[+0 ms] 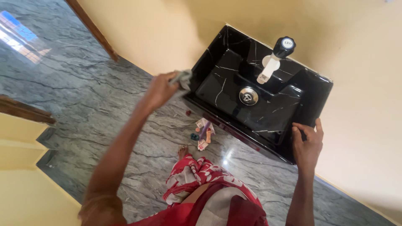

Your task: The person wipes the interior and rim of a black marble sink using a grey cloth. They repeatedly rub the basin, faucet, and drain area in circular and back-and-forth motions.

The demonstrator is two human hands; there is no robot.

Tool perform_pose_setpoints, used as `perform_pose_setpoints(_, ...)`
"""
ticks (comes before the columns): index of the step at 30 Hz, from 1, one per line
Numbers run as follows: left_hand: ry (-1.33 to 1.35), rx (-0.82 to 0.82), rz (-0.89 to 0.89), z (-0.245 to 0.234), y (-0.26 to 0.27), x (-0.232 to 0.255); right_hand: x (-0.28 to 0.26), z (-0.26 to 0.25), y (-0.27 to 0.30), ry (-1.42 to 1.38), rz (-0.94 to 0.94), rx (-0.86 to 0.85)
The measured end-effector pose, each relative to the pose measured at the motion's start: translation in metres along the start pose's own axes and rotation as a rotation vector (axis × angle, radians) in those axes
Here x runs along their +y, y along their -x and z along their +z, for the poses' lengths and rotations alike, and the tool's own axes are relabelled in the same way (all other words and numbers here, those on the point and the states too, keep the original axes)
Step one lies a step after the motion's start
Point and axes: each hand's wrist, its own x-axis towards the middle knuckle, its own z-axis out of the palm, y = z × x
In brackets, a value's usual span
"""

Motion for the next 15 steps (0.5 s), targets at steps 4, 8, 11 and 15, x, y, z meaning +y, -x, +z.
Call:
perform_pose_setpoints(4, -0.115, 0.302, 0.484, 0.049, -0.033, -0.031, -0.001, 0.000, 0.001, -0.038, 0.014, 0.024)
perform_pose_setpoints(8, -0.132, 0.226, 0.325, 0.060, -0.074, -0.033, -0.001, 0.001, -0.003, 0.012, -0.013, 0.019)
perform_pose_setpoints(11, -0.138, 0.241, 0.315, 0.071, -0.115, -0.023, 0.003, 0.003, -0.002, -0.021, 0.035, 0.031)
perform_pose_setpoints(15, -0.130, 0.229, 0.349, 0.091, -0.200, -0.003, 0.003, 0.005, -0.005, -0.067, 0.067, 0.086)
